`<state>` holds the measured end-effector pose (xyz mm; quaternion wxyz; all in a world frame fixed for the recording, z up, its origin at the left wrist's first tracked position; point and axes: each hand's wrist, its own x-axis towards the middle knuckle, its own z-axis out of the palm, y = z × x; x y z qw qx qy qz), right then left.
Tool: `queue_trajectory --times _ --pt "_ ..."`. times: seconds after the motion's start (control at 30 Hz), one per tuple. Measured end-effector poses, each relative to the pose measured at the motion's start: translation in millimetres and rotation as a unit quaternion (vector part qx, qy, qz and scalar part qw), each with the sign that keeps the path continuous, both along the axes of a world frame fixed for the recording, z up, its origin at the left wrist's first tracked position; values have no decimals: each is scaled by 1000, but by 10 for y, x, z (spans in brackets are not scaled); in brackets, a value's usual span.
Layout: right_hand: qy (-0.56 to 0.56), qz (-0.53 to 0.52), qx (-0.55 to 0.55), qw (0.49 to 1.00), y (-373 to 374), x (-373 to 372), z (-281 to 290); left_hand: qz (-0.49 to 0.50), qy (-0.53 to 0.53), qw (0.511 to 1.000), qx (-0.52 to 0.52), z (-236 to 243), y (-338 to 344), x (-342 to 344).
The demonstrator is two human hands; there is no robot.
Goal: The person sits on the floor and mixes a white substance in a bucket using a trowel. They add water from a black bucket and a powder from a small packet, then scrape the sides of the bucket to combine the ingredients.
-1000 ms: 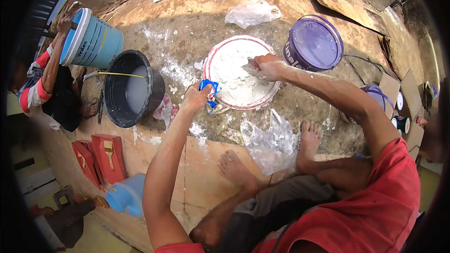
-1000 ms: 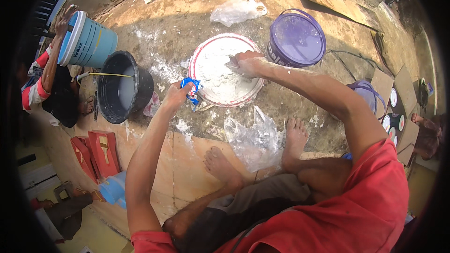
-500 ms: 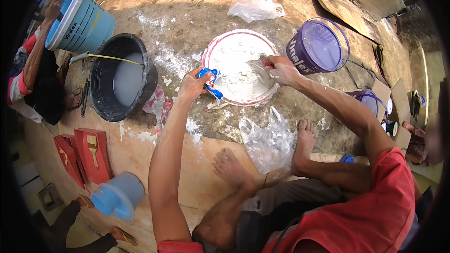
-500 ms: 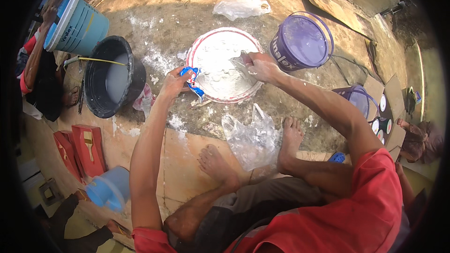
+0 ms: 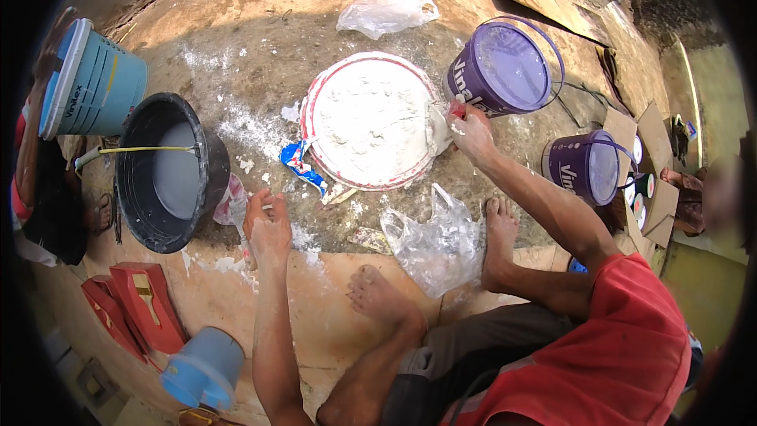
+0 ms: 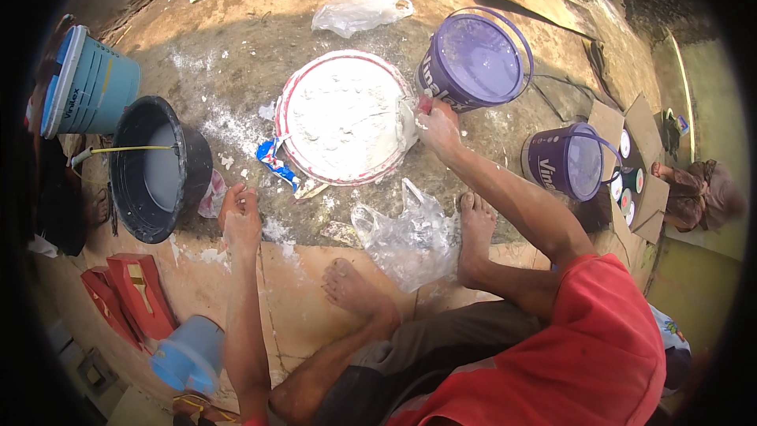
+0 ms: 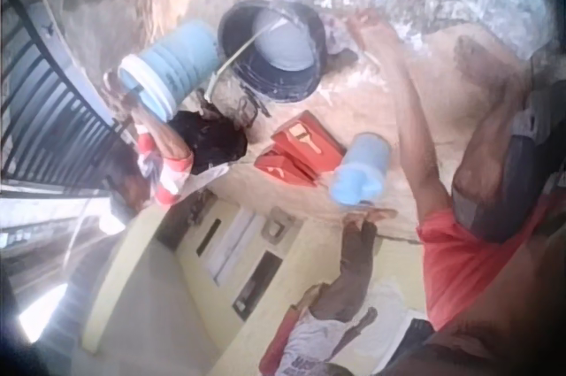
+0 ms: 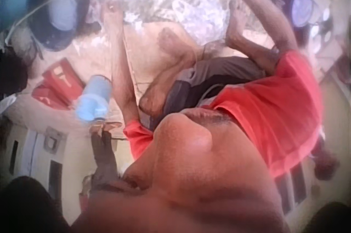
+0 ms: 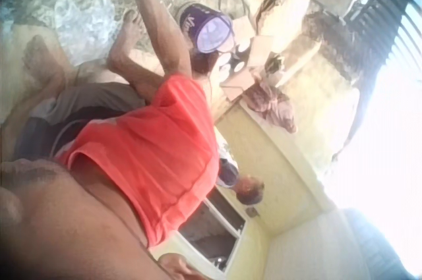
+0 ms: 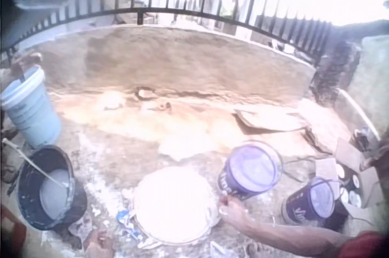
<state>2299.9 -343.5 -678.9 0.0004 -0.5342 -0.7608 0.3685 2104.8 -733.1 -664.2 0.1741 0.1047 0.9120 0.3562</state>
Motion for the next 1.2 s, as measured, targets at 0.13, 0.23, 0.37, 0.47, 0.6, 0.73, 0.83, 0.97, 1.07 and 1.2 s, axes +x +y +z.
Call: queue_trajectory --times 0.13,0.23,0.37,0.47,0.6,0.73,0.83,0.97,1.07,1.2 --pt "37 29 -1 999 38 6 -391 64 -21 997 35 -11 -279 662" --pt "87 -23 -41 995 76 -140 -490 93 -48 994 39 0 -259 1029" --pt "41 -29 -76 996 -30 -517 -134 124 -76 988 54 -114 -246 1402" --pt "23 14 -58 998 110 -604 -222 92 -68 990 87 -201 -234 1508" --pt "12 82 -58 995 202 -751 -266 92 -76 990 79 -149 -213 1490" --pt "43 172 10 984 31 -932 -162 92 -57 992 61 -191 -285 1445" --pt "10 276 83 957 -46 -1026 80 86 -77 991 62 -237 -229 1403" --pt "48 360 131 923 -314 -1065 417 95 -66 990 84 -263 -304 1402" --pt "34 447 194 872 -559 -897 524 120 -85 987 70 -176 -332 1407" --pt "42 474 265 839 -442 -806 131 116 -81 988 66 -178 -329 1408"
